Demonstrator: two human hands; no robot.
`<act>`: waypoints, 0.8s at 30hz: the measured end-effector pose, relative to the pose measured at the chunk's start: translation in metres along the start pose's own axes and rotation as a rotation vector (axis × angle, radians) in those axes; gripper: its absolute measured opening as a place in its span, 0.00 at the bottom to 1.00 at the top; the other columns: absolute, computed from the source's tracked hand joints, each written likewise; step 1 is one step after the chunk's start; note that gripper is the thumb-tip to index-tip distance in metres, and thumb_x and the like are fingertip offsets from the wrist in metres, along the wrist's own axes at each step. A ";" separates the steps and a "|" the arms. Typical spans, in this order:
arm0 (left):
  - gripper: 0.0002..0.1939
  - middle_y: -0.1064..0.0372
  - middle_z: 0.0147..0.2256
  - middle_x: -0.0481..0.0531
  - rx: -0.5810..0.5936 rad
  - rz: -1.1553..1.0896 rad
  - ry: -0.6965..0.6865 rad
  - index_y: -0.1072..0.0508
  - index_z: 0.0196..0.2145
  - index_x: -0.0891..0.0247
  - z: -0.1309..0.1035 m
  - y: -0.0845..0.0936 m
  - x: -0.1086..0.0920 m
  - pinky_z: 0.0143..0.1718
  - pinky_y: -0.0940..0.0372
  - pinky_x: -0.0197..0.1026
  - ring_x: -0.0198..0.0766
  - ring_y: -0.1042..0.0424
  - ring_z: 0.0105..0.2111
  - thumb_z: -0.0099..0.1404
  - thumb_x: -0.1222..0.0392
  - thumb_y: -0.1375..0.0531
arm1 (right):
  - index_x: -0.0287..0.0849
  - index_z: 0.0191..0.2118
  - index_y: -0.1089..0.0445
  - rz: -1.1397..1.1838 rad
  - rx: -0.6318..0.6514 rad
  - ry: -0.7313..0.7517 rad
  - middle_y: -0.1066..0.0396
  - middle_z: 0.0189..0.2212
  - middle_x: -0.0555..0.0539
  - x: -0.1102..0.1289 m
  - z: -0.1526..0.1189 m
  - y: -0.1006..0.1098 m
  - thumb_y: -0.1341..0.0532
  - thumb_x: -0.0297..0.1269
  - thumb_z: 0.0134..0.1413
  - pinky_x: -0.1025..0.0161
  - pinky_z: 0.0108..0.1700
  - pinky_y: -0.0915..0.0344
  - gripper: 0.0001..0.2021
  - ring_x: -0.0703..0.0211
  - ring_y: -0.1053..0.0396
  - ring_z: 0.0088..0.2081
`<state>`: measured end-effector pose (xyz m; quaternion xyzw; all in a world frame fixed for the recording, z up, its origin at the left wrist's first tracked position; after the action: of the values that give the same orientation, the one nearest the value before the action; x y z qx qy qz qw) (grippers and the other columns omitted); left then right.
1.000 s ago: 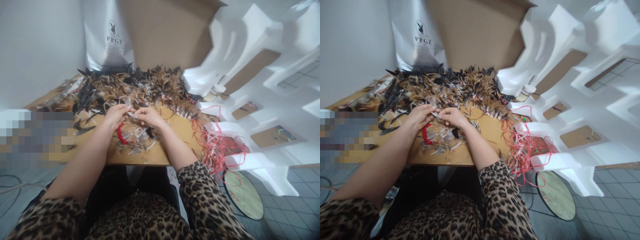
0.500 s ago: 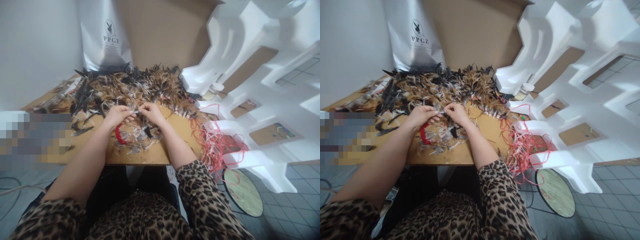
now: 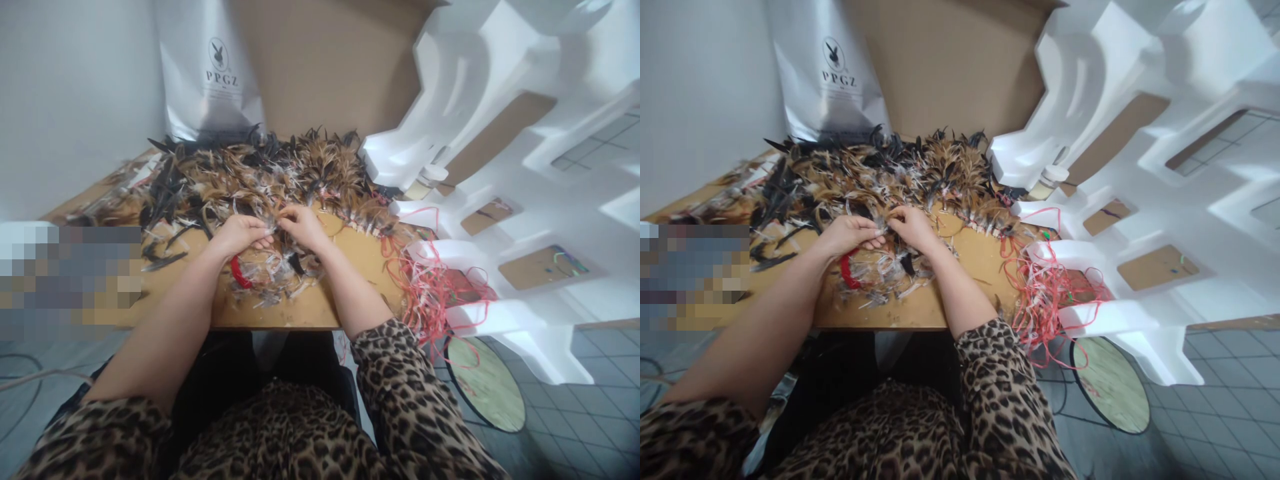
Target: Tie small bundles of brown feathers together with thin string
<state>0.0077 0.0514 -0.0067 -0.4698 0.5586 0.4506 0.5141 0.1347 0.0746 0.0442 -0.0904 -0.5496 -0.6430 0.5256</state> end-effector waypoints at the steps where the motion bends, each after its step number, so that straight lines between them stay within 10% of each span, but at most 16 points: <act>1: 0.07 0.27 0.24 0.60 -0.006 -0.002 0.000 0.26 0.23 0.70 0.000 0.001 0.000 0.22 0.35 0.32 0.33 0.29 0.20 0.47 0.62 0.34 | 0.35 0.30 0.28 0.010 0.008 0.006 0.30 0.29 0.49 0.000 0.000 0.000 0.45 0.31 0.46 0.69 0.38 0.43 0.09 0.66 0.36 0.32; 11: 0.03 0.28 0.25 0.53 -0.409 -0.400 -0.077 0.29 0.25 0.69 0.000 0.042 -0.009 0.22 0.38 0.26 0.25 0.32 0.20 0.53 0.66 0.38 | 0.35 0.30 0.28 0.018 0.062 -0.145 0.29 0.26 0.50 -0.023 -0.001 -0.002 0.41 0.39 0.45 0.70 0.32 0.43 0.11 0.68 0.37 0.27; 20: 0.04 0.27 0.25 0.53 -0.351 -0.412 -0.038 0.29 0.26 0.69 0.002 0.036 -0.003 0.20 0.39 0.25 0.26 0.31 0.20 0.52 0.65 0.37 | 0.40 0.24 0.28 -0.369 0.193 -0.168 0.31 0.22 0.49 -0.016 -0.009 -0.026 0.37 0.40 0.40 0.67 0.29 0.47 0.08 0.65 0.40 0.24; 24: 0.05 0.27 0.27 0.55 -0.374 -0.402 -0.017 0.29 0.27 0.69 0.002 0.037 -0.001 0.20 0.38 0.26 0.27 0.30 0.22 0.52 0.65 0.37 | 0.38 0.25 0.29 -0.157 0.160 -0.167 0.31 0.22 0.50 -0.019 -0.006 -0.019 0.41 0.36 0.44 0.69 0.30 0.45 0.07 0.68 0.40 0.24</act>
<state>-0.0286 0.0591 -0.0047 -0.6543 0.3567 0.4386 0.5022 0.1309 0.0779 0.0176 -0.0578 -0.6463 -0.6266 0.4316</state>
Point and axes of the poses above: each hand's wrist, its own z-axis towards the middle knuckle, its own y-axis out of the back of the hand, x = y × z, the point moved 7 cm from there along z, towards the middle knuckle
